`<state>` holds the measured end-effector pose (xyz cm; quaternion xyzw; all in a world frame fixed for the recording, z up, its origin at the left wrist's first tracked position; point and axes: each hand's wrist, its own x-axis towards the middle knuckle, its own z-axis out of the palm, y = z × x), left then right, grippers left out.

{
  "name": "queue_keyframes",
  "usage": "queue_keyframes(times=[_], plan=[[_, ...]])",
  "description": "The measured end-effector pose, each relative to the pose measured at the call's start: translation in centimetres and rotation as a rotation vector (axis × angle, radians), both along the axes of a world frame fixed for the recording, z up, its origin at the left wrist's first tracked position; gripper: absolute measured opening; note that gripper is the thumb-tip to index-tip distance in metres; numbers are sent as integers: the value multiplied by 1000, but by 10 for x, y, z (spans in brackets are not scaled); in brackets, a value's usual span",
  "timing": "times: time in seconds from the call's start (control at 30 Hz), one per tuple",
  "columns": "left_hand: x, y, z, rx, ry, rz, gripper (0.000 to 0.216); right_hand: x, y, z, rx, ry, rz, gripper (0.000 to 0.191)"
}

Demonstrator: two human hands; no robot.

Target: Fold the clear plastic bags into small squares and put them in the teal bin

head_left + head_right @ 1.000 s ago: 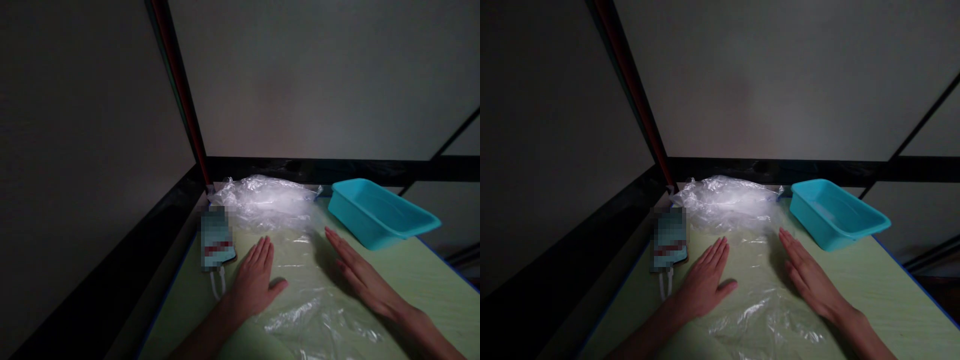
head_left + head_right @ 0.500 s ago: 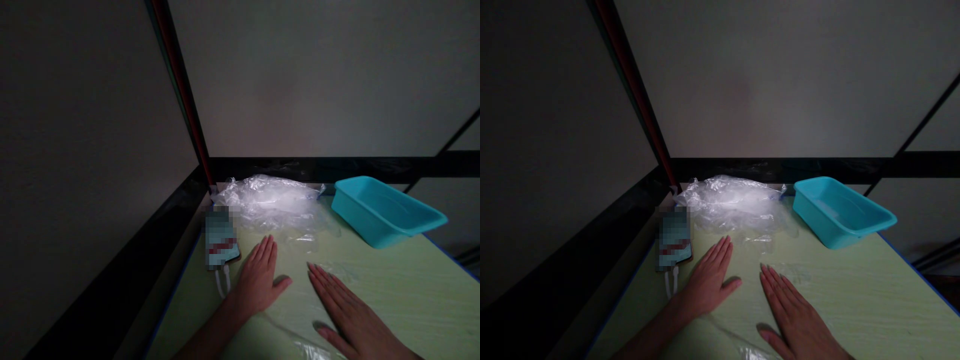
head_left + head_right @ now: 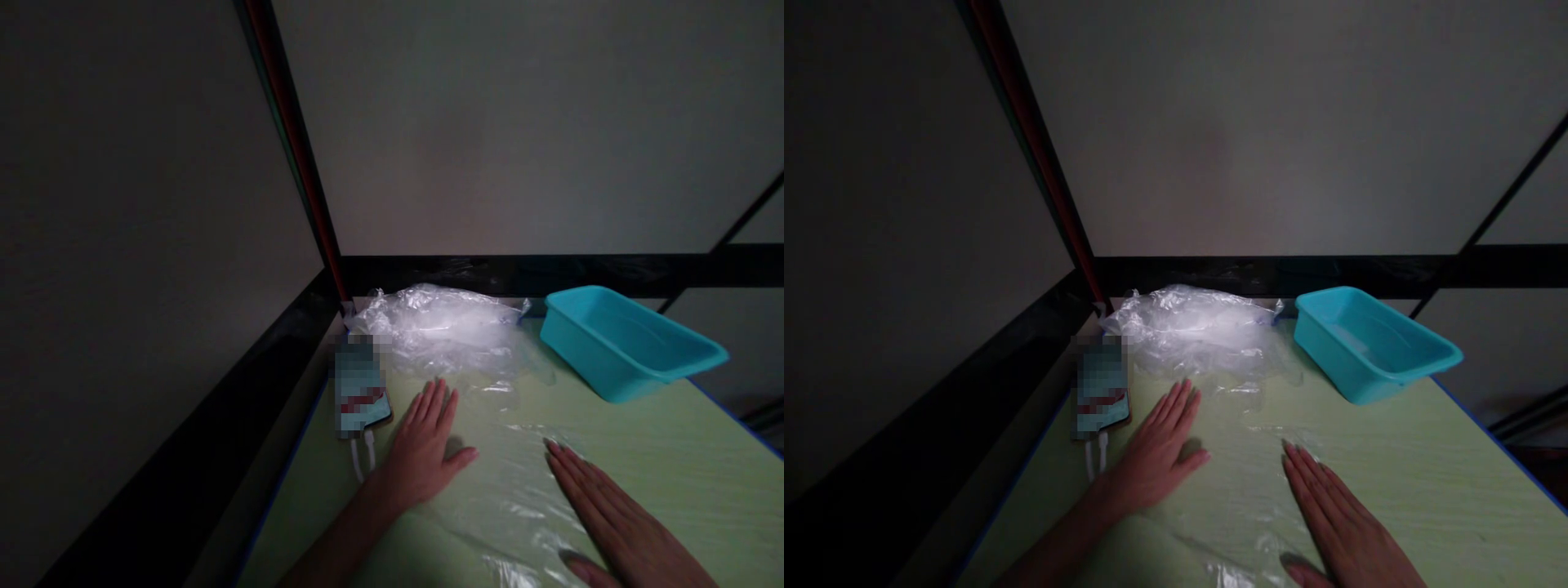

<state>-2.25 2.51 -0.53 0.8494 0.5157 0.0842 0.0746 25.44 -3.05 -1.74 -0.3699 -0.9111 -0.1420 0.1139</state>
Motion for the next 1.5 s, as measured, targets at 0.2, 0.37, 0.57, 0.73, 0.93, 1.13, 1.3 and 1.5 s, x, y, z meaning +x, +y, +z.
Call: queue_keyframes(times=[0.2,0.37,0.57,0.73,0.93,1.13,1.3,1.5], plan=[[33,-16,24,14,-111,-123,73,2,0,-3,24,35,19,85],[72,-31,22,-60,-195,-337,74,2,1,-4,19,58,29,88],[74,-27,10,-123,-204,-353,69,4,1,-12,-63,72,4,87],[53,-20,0,-64,-134,-290,67,6,0,-14,-145,82,-25,81],[10,-10,-2,-39,-38,-182,66,3,-1,-9,-186,51,-51,78],[2,-10,5,-58,-2,-186,67,10,1,-3,-228,39,-39,82],[8,-11,4,-16,2,-169,64,-13,-8,17,-207,110,-192,80],[7,-12,2,11,4,-162,62,-60,-21,8,-172,101,-56,86]])
